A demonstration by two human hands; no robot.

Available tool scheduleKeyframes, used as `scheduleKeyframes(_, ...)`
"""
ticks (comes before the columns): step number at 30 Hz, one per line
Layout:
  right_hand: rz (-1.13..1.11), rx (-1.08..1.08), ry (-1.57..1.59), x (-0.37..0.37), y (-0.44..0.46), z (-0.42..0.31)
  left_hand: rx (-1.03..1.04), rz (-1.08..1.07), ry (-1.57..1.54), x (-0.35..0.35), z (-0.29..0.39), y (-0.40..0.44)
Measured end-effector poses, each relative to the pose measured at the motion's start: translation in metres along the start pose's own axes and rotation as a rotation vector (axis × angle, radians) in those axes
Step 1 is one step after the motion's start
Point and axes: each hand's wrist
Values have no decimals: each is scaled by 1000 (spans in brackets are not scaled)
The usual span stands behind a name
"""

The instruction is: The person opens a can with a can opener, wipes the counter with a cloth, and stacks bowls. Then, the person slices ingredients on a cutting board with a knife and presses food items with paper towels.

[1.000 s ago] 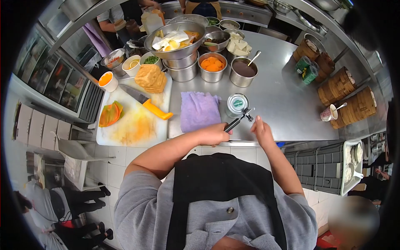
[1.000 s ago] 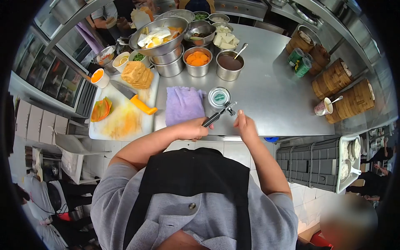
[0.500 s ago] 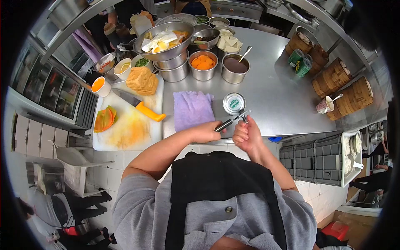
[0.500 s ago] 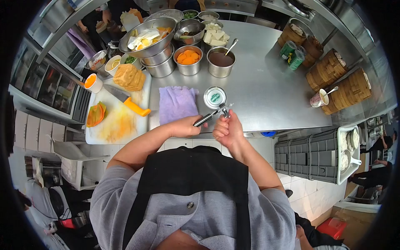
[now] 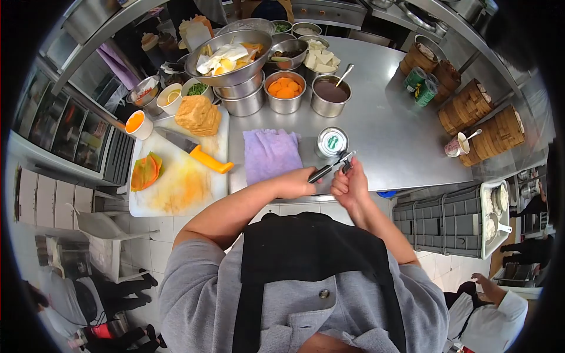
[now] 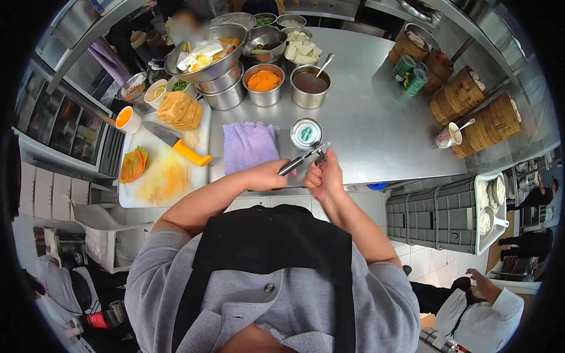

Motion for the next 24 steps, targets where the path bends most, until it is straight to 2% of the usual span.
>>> scheduleKeyframes(2, -101, 72, -56, -4, -2, -18, 93, 44, 188, -6, -5, 3)
scheduleKeyframes(6, -253, 191, -133, -10, -11, -34, -48, -7, -129, -2, 21, -7)
scheduleKeyframes(8, 321, -1022, -1435, -16, -16, -30, -65, -13, -130, -4, 21, 0)
scheduleKeyframes(9, 275, -933, -1543, -4, -32, -37, -92, -17, -153, -3, 25, 1)
scheduleKeyframes(10, 278, -927, -1545, -2, -30, -36, -121, -24, -173, -3, 27, 2)
scheduleKeyframes(12, 315, -981, -1827, 0, -16, -38, -126, -56, -150, -4, 24, 6)
scheduleKeyframes(13, 288, -1100, -1819, -5, -8, -37, -132, -52, -155, -4, 27, 4)
scheduleKeyframes(14, 293, -1100, -1818, -4, -2, -29, -139, -48, -163, -4, 27, 3)
scheduleKeyframes(16, 191, -880, -829, 11, 4, -9, -84, -63, -107, -11, 22, 0)
scheduleKeyframes(17, 313, -296, -340, 23, 2, 3, -30, -78, -57, -15, 17, -1)
scheduleKeyframes(18, -5, 12, 232, 34, -14, 3, -31, -86, -53, -19, 13, -1)
scheduleKeyframes(19, -61, 107, 289, 35, -15, 1, 13, -67, 52, -23, 8, 1)
scheduleKeyframes(20, -62, 90, 215, 33, -14, -3, 59, -50, 157, -28, 2, 3)
scheduleKeyframes(21, -45, 52, 82, 26, -13, -8, 15, -145, -50, -35, -5, 7)
scheduleKeyframes(22, -10, -5, -98, 19, -12, -14, 8, -157, -50, -33, 3, 1)
scheduleKeyframes(23, 75, -110, -362, 11, -11, -18, -43, -136, -104, -31, 14, -6)
scheduleKeyframes(24, 232, -415, -816, 13, -15, -18, -89, -111, -155, -30, 23, -8)
Point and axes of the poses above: each hand's wrist, its own y-axis towards the middle knuckle, its own x-axis out of the palm, z = x × y, and after that the axes turned 2 degrees about z, right-handed
